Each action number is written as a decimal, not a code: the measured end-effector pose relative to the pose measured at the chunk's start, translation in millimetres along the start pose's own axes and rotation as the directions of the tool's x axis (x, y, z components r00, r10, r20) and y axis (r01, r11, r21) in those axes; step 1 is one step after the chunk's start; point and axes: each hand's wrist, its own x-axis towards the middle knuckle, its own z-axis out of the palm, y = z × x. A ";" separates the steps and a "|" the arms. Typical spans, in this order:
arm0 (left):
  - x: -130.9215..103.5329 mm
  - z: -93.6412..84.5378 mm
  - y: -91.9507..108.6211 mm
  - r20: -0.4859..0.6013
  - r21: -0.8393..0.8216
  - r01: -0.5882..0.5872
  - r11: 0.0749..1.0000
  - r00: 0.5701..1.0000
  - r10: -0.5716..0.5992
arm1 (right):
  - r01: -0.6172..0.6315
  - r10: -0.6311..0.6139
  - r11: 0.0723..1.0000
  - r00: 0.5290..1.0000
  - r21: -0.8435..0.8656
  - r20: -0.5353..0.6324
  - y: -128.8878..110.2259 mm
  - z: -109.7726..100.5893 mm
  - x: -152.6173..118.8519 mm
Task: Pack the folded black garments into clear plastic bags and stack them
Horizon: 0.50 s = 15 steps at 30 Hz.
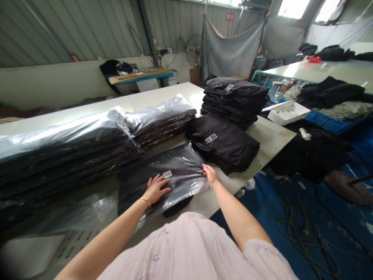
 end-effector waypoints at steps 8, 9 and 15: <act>59.9 -8.8 67.5 0.120 -0.501 0.065 0.863 0.993 -0.005 | -0.096 0.096 0.995 0.995 0.014 0.031 1.6 -2.2 9.1; 65.7 -2.5 79.0 0.135 -0.534 0.085 0.841 0.991 -0.014 | -0.123 0.122 0.992 0.992 0.035 0.043 0.9 -3.4 11.1; 81.4 41.3 119.1 0.193 -0.389 0.090 0.917 0.981 -0.014 | -0.230 0.217 0.967 0.969 0.113 0.115 -10.3 -15.6 34.6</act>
